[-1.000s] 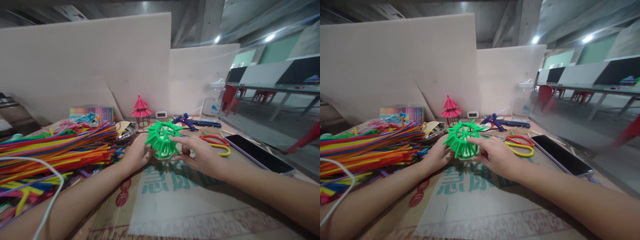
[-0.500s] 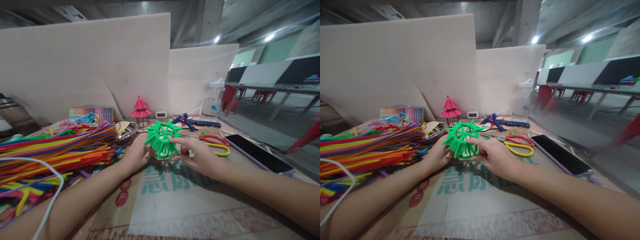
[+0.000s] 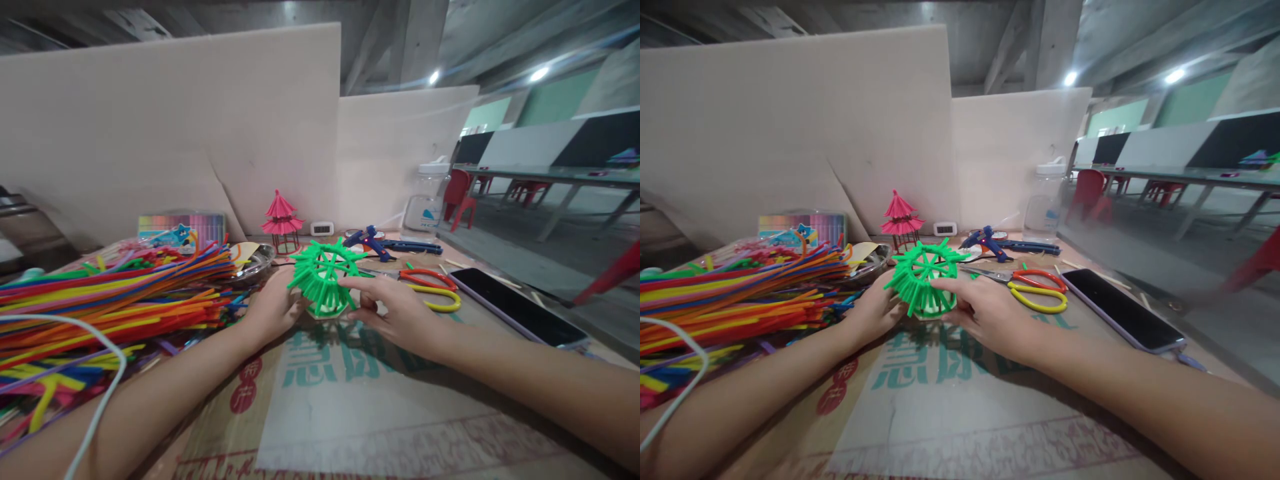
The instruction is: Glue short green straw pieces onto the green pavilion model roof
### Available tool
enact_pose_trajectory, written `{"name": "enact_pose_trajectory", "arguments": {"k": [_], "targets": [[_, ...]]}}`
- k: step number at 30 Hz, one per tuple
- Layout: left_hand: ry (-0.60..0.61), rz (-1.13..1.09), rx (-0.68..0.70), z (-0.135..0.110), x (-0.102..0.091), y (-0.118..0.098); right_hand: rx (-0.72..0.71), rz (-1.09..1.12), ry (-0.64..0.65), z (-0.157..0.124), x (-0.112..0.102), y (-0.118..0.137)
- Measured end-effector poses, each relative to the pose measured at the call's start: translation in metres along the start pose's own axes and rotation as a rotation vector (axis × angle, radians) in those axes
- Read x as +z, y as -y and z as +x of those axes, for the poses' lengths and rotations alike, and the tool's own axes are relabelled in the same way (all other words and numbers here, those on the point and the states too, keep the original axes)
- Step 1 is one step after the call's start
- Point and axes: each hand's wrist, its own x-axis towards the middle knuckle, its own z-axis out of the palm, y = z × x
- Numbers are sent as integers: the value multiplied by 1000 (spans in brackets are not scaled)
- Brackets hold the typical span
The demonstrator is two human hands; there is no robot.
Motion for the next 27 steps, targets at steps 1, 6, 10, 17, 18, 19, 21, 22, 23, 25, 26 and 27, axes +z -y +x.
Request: {"name": "enact_pose_trajectory", "arguments": {"k": [1,6,10,17,18,19,21,22,23,25,26,27], "targets": [[2,1,-9,0,0,0,5,2,5,0,0,0],[5,-2,-27,-1,1,1,26,25,25,2,0,1],[8,-22,-65,-1,0,0,29,53,20,-1,-1,3],[3,-27,-50,0,0,-1,17,89,-49,-10,10,-2],[-1,-23,-45,0,0,-1,3,81,-63,-11,11,-4],[-4,-19,-42,0,0,-1,-7,71,-70,-11,13,-4],[-8,-17,-41,0,0,-1,-17,51,-68,-11,14,-5],[-5,-17,-44,1,-1,-2,-18,42,-62,-11,14,-5],[-2,-19,-51,1,-1,-2,-15,35,-56,-11,14,-5],[2,-23,-66,1,-2,-3,-10,29,-50,-10,14,-4],[2,-25,-75,1,-2,-4,-4,31,-46,-10,14,-3],[2,-27,-82,1,-2,-4,8,34,-42,-10,13,-3]]}}
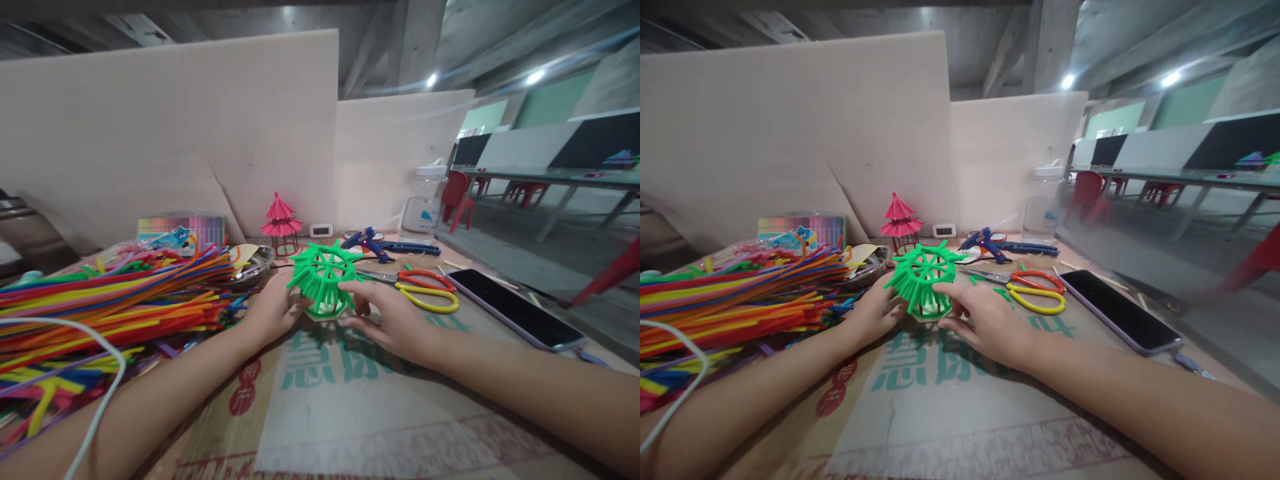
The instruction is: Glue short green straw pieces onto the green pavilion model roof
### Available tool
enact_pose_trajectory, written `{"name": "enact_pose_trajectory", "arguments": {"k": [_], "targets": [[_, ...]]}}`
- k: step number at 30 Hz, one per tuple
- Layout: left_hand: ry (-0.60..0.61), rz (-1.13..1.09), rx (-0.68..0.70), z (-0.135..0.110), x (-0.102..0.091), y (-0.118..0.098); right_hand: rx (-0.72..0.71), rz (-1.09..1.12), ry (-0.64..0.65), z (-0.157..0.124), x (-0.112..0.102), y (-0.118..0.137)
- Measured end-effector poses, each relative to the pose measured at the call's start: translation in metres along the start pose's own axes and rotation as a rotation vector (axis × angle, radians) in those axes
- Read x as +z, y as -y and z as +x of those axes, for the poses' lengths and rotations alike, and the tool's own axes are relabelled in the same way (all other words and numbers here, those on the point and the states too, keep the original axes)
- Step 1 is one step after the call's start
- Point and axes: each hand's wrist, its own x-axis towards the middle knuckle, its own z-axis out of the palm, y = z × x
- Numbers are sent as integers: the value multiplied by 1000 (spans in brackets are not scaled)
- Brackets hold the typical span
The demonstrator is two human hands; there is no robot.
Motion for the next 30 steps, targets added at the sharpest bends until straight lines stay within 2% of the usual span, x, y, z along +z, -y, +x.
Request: {"name": "enact_pose_trajectory", "arguments": {"k": [5,14,18,24,27,30], "targets": [[-4,-13,8,0,1,0,69,21,14,1,0,2],[-2,-12,21,-1,2,2,90,46,34,0,-1,2],[4,-10,13,-1,1,1,127,175,-3,1,-3,4],[5,17,37,1,0,0,357,328,-54,9,-6,14],[19,7,-21,0,0,0,387,303,-31,10,-6,16],[66,-16,-144,-2,2,1,396,270,-28,9,-4,13]]}}
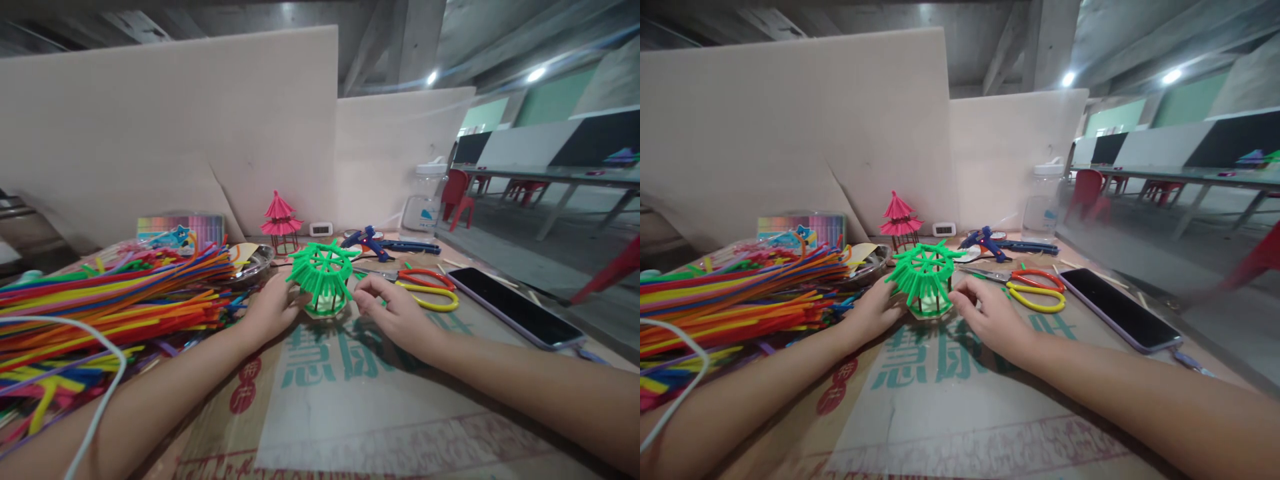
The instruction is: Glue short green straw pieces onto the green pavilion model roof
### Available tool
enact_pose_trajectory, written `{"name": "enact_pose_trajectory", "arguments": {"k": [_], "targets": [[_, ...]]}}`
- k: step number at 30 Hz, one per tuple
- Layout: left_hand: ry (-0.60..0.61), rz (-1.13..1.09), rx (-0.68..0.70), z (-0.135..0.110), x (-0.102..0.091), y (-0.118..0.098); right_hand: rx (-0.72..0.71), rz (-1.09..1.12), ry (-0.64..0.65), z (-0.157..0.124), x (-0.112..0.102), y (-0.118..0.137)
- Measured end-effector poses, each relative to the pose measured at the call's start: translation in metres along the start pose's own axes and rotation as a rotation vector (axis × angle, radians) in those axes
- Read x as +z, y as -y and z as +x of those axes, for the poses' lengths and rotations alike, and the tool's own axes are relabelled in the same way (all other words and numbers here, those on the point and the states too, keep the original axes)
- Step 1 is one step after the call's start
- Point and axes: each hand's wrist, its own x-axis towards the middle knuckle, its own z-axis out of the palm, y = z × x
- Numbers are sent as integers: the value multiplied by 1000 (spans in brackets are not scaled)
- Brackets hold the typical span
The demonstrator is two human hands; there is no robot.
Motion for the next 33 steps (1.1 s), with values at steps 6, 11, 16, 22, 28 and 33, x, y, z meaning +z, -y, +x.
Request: {"name": "enact_pose_trajectory", "arguments": {"k": [6,11,16,22,28,33], "targets": [[31,-48,-187,-1,7,8,-90,-49,5,0,2,-10],[60,-77,-169,2,7,10,-140,-128,76,-1,3,-10],[52,-139,-181,2,8,12,-159,-204,93,1,2,-10],[31,-179,-204,1,9,14,-171,-295,157,4,7,-15],[37,-207,-188,2,8,11,-94,-391,240,8,8,-16],[73,-210,-164,2,6,12,-48,-415,246,11,4,-21]]}}
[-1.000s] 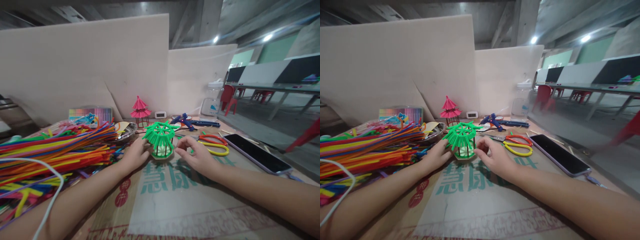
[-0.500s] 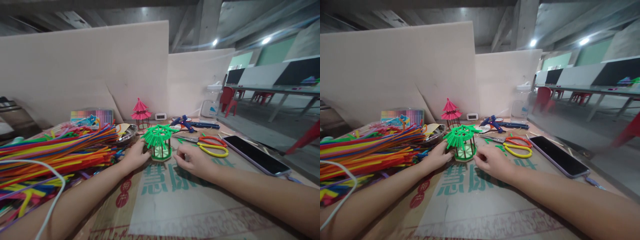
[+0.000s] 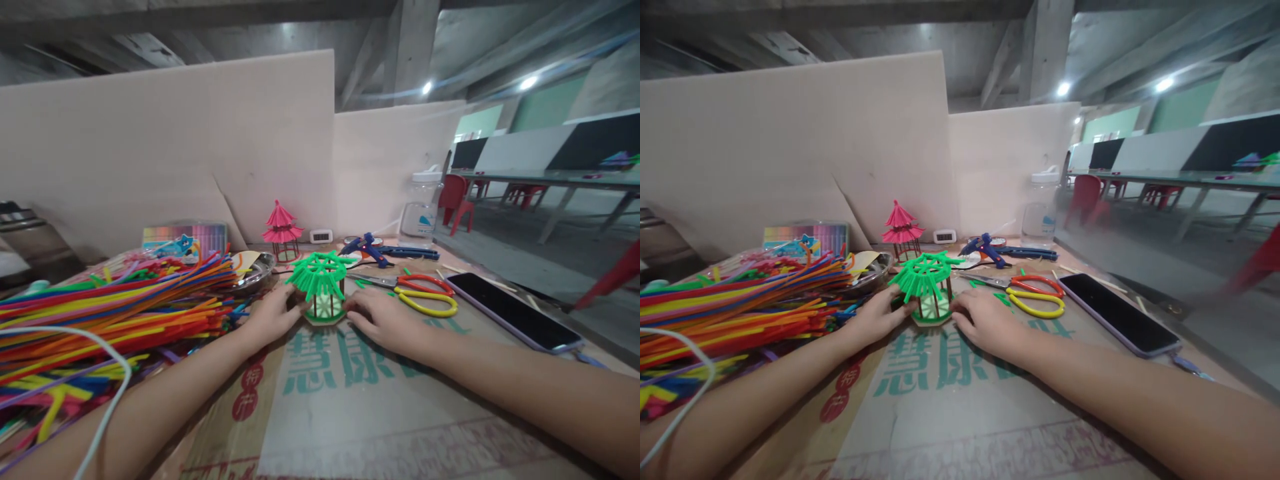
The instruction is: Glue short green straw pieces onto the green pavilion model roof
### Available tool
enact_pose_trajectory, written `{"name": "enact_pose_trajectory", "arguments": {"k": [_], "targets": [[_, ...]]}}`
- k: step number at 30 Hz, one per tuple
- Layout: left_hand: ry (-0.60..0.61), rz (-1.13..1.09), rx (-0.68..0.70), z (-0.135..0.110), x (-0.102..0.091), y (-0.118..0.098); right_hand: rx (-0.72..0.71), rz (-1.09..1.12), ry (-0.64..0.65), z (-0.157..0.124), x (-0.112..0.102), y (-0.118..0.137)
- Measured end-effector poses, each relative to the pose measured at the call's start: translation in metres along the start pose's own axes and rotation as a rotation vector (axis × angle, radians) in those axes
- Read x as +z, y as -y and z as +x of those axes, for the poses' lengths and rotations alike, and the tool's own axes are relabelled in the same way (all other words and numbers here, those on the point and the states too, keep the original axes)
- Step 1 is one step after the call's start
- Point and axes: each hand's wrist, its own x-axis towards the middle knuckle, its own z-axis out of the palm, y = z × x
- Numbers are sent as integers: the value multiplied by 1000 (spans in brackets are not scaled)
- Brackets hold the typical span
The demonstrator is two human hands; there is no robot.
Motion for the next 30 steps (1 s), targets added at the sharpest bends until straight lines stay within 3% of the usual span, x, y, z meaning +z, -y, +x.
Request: {"name": "enact_pose_trajectory", "arguments": {"k": [7,22,30], "targets": [[-36,79,33,-2,1,-1,-25,-71,6,4,8,-20],[19,172,90,-3,-1,-8,-51,-81,17,3,6,-17],[-9,273,109,-5,1,-9,-69,-70,20,3,6,-17]]}}
